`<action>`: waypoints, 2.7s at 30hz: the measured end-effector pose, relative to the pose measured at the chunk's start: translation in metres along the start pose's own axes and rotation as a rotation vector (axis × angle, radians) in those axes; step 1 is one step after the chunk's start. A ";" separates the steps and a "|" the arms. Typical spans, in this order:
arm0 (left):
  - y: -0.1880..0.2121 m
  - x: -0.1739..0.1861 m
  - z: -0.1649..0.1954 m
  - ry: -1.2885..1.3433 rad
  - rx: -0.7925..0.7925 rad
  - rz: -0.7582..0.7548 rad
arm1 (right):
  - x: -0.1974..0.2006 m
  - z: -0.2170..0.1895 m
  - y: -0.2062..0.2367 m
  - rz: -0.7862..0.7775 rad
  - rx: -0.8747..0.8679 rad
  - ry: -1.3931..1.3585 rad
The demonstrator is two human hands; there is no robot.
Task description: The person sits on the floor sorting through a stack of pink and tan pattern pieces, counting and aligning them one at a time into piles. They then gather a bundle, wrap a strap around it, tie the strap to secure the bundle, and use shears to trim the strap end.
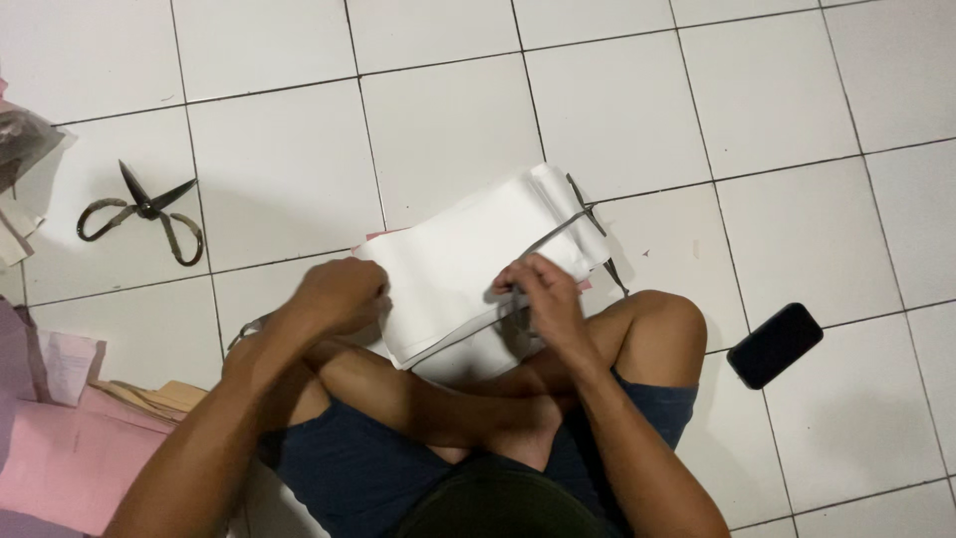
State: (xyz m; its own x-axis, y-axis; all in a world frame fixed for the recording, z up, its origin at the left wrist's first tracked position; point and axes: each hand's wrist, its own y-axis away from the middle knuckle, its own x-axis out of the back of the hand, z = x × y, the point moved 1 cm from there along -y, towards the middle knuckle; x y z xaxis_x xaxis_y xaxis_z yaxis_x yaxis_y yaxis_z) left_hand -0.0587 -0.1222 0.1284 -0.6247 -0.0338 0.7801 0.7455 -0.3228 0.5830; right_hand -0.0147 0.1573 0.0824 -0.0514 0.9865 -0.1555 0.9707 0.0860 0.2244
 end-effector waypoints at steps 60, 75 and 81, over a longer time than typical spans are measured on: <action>-0.063 0.009 0.091 -0.023 -0.521 0.268 | -0.014 0.043 0.011 0.198 -0.019 0.230; -0.080 0.028 0.064 0.474 -0.487 0.067 | 0.011 0.044 0.010 0.108 -0.094 0.143; -0.099 0.015 0.053 0.534 -0.277 0.184 | 0.018 0.068 0.016 0.073 0.121 0.189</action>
State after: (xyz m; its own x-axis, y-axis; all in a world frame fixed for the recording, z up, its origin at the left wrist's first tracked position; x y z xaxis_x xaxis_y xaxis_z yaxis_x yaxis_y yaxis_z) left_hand -0.1297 -0.0409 0.0944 -0.5753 -0.5568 0.5991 0.8086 -0.4974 0.3142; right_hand 0.0157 0.1666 0.0181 -0.0118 0.9990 0.0422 0.9939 0.0071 0.1101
